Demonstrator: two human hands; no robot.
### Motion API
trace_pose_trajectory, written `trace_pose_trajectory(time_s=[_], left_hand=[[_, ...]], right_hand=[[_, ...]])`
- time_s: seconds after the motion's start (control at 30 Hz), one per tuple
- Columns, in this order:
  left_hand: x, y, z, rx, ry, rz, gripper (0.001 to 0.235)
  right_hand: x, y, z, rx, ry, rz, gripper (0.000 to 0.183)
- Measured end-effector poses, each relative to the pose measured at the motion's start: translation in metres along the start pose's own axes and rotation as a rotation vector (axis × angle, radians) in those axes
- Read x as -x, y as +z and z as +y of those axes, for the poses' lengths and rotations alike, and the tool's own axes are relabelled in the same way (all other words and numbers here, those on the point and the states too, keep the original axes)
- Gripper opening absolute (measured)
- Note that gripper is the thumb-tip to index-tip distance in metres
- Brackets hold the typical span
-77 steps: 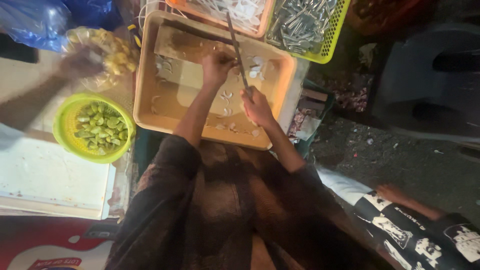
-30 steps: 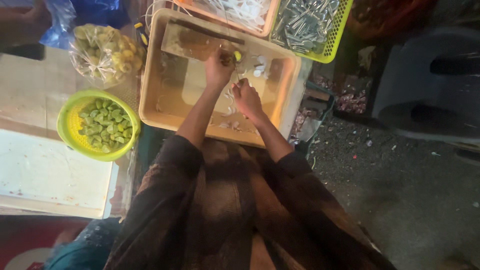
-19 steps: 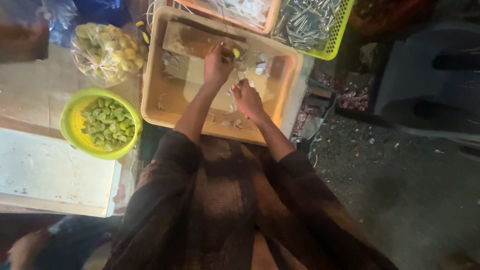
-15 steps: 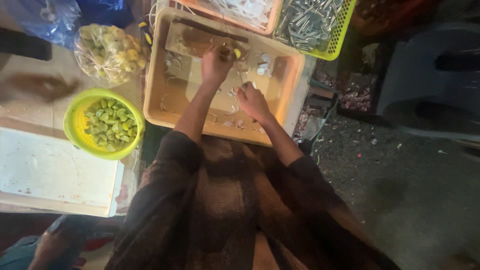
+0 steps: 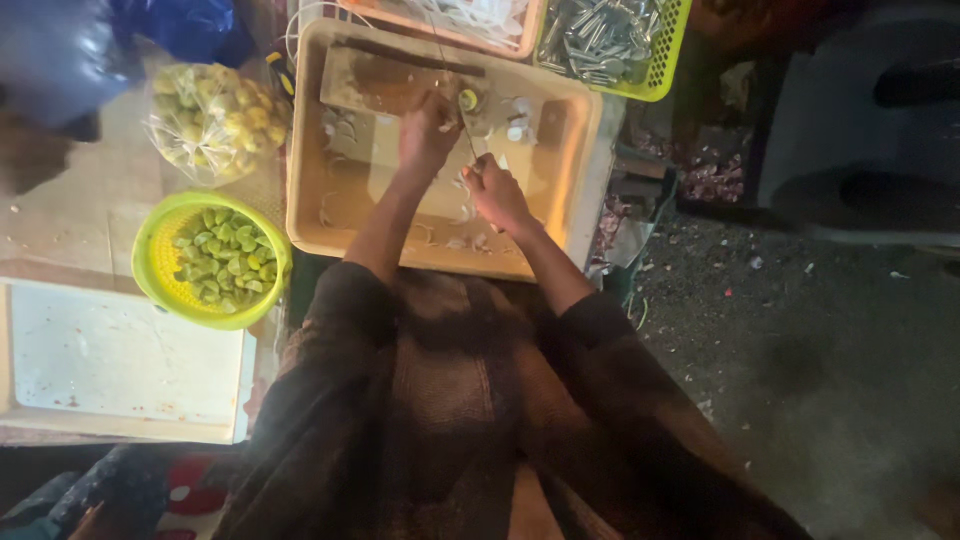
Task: The person uses a knife to slice green fruits and white vegetables on a wooden cutting board. The sliced pieces are placed into a yellow bowl and a plastic container.
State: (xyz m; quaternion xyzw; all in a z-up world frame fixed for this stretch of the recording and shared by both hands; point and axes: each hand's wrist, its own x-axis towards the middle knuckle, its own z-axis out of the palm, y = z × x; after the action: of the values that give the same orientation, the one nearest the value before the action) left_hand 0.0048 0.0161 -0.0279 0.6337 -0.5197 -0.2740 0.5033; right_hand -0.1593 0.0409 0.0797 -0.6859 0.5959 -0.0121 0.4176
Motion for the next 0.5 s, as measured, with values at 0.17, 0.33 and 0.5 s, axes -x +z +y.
trace_pose_trajectory(time_s=[0.17, 0.33, 0.5], left_hand=[[-0.002, 0.000, -0.005, 0.088, -0.172, 0.025, 0.041], [-0.012, 0.005, 0.014, -0.099, 0.131, -0.010, 0.045], [-0.023, 0.007, 0.039, -0.002, -0.134, -0.043, 0.034]], right_hand=[[0.021, -0.016, 0.000, -0.313, -0.093, -0.035, 0.033], [0.029, -0.029, 0.018, -0.447, -0.067, 0.108, 0.024], [0.016, -0.031, 0.028, -0.521, -0.011, 0.133, 0.021]])
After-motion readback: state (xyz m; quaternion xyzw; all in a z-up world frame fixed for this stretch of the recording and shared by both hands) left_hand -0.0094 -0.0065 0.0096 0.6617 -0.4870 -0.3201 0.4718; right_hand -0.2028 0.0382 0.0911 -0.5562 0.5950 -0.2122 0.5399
